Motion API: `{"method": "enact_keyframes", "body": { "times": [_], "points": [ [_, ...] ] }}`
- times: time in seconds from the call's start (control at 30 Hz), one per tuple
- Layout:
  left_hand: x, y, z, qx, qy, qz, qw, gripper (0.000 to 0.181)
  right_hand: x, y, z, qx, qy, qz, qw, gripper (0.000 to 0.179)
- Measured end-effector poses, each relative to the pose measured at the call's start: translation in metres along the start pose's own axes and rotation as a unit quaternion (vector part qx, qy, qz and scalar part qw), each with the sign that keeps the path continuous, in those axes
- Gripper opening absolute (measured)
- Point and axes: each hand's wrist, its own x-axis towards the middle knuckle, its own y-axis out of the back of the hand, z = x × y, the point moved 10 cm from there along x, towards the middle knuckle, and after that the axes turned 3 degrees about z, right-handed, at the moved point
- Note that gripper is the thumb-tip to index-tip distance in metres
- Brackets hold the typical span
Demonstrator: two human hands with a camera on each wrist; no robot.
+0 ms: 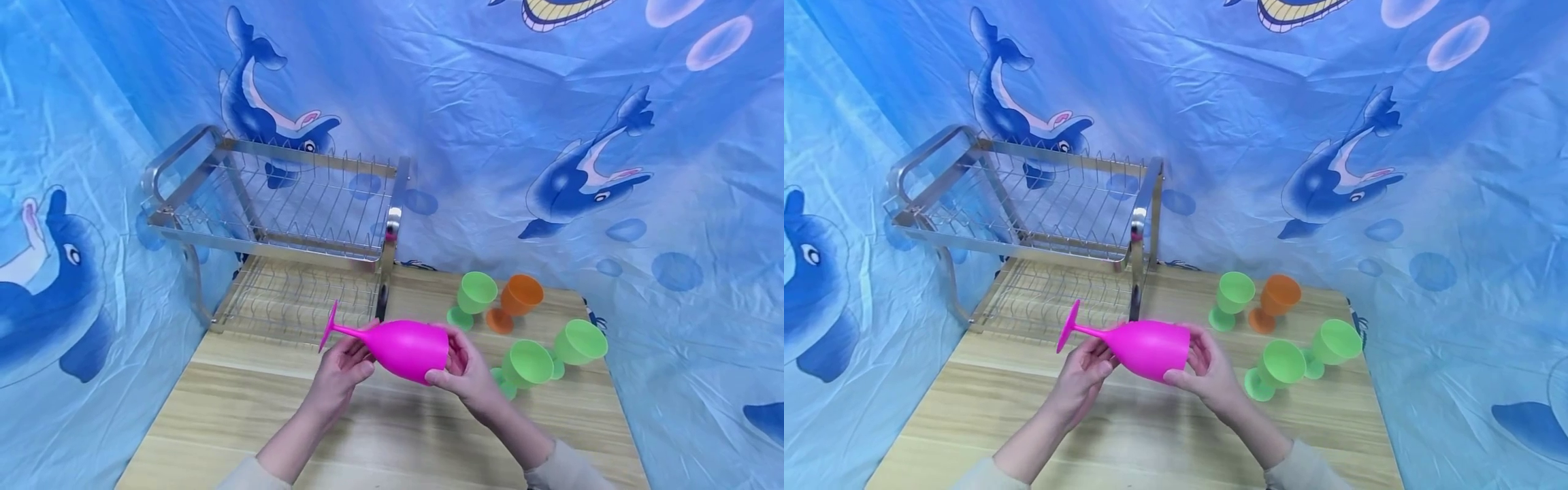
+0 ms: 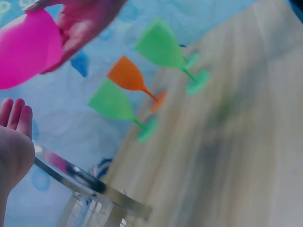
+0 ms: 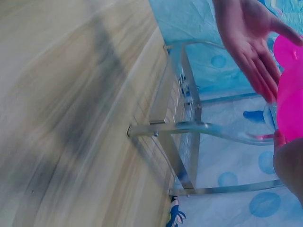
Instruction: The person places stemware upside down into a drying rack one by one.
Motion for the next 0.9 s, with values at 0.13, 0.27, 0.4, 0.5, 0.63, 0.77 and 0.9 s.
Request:
{"method": "enact_keyframes", "body": {
  "times": [0.13,0.27,0.4,0.5,0.63,0.77,0.9],
  "points": [
    [0.014,-0.009,0.009,-0.027,-0.014,-0.015,0.9994,0.068,-0.001,-0.002,0.004,0.008,-0.013,0.005,0.9999,0.072],
    [0.022,-0.012,0.014,-0.039,-0.018,-0.016,0.9990,0.053,-0.002,-0.002,0.007,0.011,-0.017,0.010,0.9998,0.073],
    [0.025,-0.014,0.015,-0.035,-0.008,-0.012,0.9993,0.041,-0.002,-0.002,0.008,0.012,-0.018,0.015,0.9997,0.074],
    [0.028,-0.013,0.015,-0.032,0.005,0.001,0.9995,0.039,-0.001,-0.002,0.009,0.018,-0.015,0.013,0.9996,0.073],
    [0.029,-0.011,0.015,-0.049,0.015,0.017,0.9986,0.037,-0.001,-0.005,0.010,0.027,-0.012,0.009,0.9995,0.072],
    [0.030,-0.010,0.016,-0.065,0.010,0.022,0.9976,0.033,-0.001,-0.007,0.013,0.045,-0.018,0.016,0.9987,0.065],
    [0.030,-0.008,0.017,-0.055,0.003,0.030,0.9980,0.026,0.000,-0.010,0.015,0.067,-0.029,0.024,0.9971,0.062]
  ]
}}
